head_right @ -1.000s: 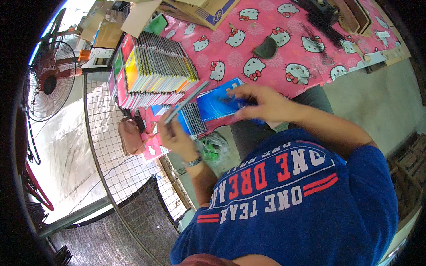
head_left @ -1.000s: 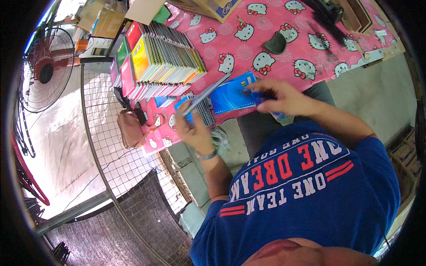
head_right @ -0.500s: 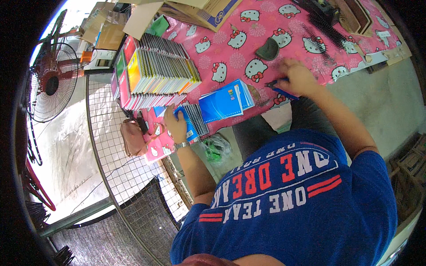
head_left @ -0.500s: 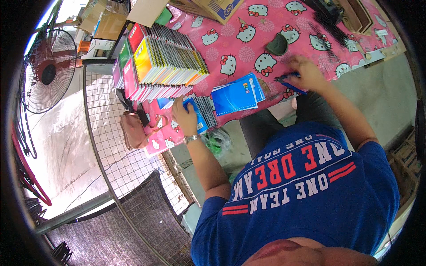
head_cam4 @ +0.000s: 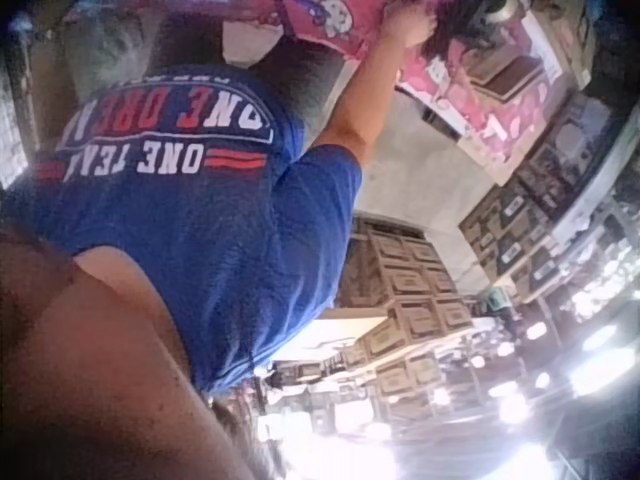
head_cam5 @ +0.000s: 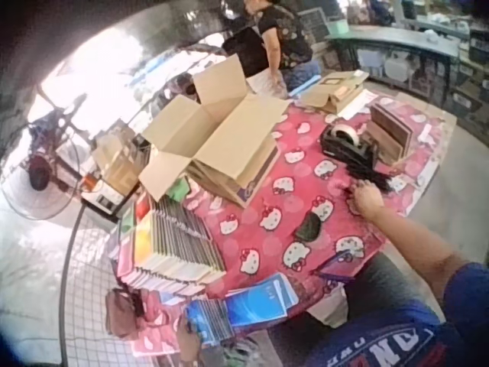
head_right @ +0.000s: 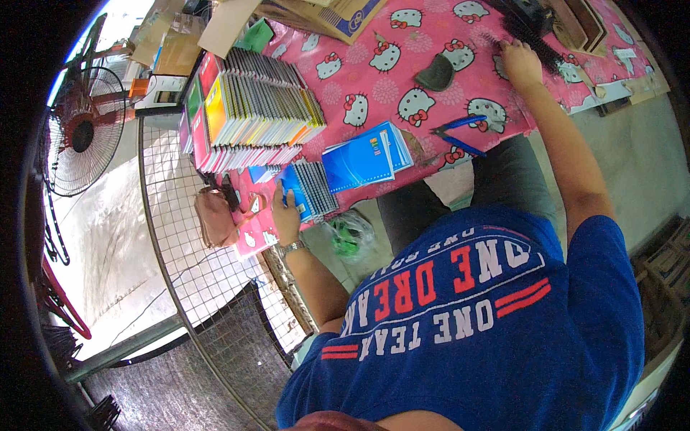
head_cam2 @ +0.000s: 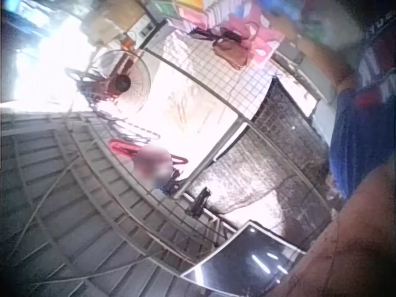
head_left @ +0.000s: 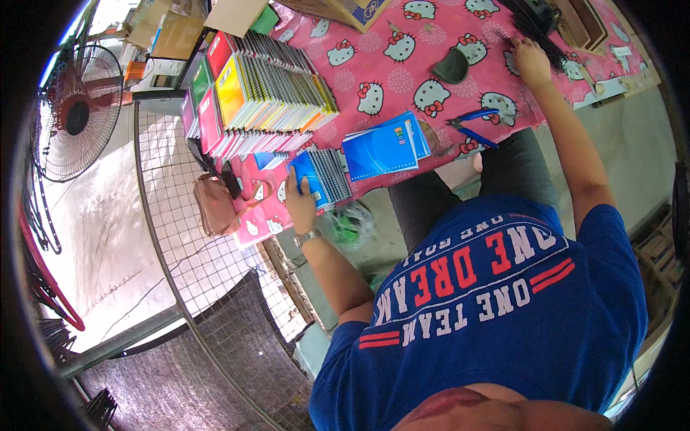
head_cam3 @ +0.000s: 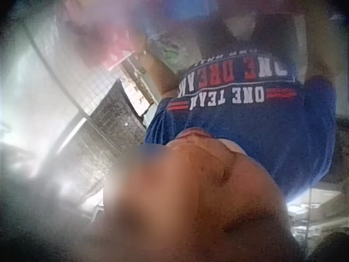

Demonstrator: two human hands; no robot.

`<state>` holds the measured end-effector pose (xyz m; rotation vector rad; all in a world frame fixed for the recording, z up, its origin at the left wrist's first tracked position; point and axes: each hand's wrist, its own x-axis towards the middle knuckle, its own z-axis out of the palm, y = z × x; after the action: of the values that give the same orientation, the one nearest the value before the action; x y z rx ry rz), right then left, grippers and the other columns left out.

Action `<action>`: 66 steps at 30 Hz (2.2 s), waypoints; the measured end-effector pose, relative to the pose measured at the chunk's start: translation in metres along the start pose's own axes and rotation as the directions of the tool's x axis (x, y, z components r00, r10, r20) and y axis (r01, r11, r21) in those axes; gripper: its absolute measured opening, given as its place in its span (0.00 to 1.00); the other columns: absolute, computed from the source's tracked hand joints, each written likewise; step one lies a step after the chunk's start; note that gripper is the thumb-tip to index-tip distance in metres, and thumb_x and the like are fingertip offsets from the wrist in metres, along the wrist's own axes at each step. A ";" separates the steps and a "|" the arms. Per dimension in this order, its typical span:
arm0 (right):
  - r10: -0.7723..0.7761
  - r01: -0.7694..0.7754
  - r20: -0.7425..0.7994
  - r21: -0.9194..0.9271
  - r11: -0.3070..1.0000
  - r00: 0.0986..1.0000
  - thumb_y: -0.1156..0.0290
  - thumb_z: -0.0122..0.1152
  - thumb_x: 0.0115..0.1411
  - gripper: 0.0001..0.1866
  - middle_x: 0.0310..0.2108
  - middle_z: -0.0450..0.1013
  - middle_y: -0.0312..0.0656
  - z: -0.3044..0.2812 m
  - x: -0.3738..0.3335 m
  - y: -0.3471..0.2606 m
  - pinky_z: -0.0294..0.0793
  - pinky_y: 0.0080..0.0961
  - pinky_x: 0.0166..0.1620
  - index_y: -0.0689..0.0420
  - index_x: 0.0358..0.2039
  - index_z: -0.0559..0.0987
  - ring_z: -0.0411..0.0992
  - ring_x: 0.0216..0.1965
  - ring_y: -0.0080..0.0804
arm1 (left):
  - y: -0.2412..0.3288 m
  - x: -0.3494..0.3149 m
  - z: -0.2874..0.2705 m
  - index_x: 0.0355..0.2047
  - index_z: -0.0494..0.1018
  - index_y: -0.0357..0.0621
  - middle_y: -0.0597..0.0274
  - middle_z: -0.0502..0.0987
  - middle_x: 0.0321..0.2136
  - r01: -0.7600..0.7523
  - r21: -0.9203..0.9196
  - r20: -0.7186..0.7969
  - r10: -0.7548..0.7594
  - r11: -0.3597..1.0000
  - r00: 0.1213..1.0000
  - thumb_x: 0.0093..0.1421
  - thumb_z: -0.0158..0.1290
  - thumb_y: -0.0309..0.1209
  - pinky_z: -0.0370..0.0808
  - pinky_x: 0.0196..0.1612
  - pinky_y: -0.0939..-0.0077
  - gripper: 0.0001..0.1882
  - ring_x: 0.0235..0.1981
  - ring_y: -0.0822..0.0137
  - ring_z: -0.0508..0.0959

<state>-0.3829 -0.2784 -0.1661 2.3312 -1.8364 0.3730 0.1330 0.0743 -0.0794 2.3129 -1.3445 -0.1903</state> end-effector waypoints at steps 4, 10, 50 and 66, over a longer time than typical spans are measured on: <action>0.084 -0.089 0.160 0.026 0.996 0.984 0.71 0.47 0.61 0.12 0.39 0.75 0.46 -0.022 0.003 -0.009 0.76 0.40 0.44 0.53 0.43 0.76 0.75 0.44 0.43 | -0.004 -0.010 0.001 0.64 0.62 0.49 0.36 0.65 0.59 0.012 -0.017 -0.021 -0.013 1.000 1.000 0.66 0.49 0.41 0.64 0.60 0.53 0.27 0.60 0.40 0.65; -0.090 0.086 -0.133 -0.038 0.996 0.987 0.74 0.50 0.56 0.17 0.40 0.74 0.43 -0.034 -0.004 0.007 0.74 0.39 0.45 0.51 0.46 0.78 0.73 0.45 0.41 | 0.144 -0.031 0.010 0.48 0.74 0.41 0.49 0.71 0.55 -0.474 0.087 -0.130 0.482 0.876 0.867 0.59 0.56 0.33 0.64 0.58 0.54 0.18 0.56 0.47 0.69; -0.556 0.496 -0.282 0.821 0.282 0.782 0.86 0.53 0.51 0.22 0.40 0.68 0.39 -0.165 -0.086 -0.168 0.65 0.37 0.46 0.51 0.44 0.79 0.68 0.45 0.37 | 0.228 -0.023 0.016 0.38 0.74 0.45 0.59 0.77 0.34 -0.630 0.024 0.040 0.629 0.776 0.777 0.58 0.55 0.33 0.62 0.53 0.60 0.09 0.40 0.56 0.74; -0.674 0.449 -0.247 0.882 0.140 0.696 0.77 0.59 0.57 0.16 0.37 0.67 0.45 -0.176 -0.082 -0.161 0.71 0.38 0.37 0.56 0.47 0.77 0.71 0.36 0.44 | 0.230 -0.022 0.018 0.39 0.73 0.44 0.57 0.77 0.34 -0.649 0.013 0.038 0.649 0.760 0.760 0.59 0.53 0.31 0.62 0.56 0.58 0.09 0.40 0.56 0.75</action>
<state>-0.2627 -0.1158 -0.0155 3.6609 -0.4533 1.3226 -0.0658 -0.0091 0.0056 1.7174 -2.0828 0.0197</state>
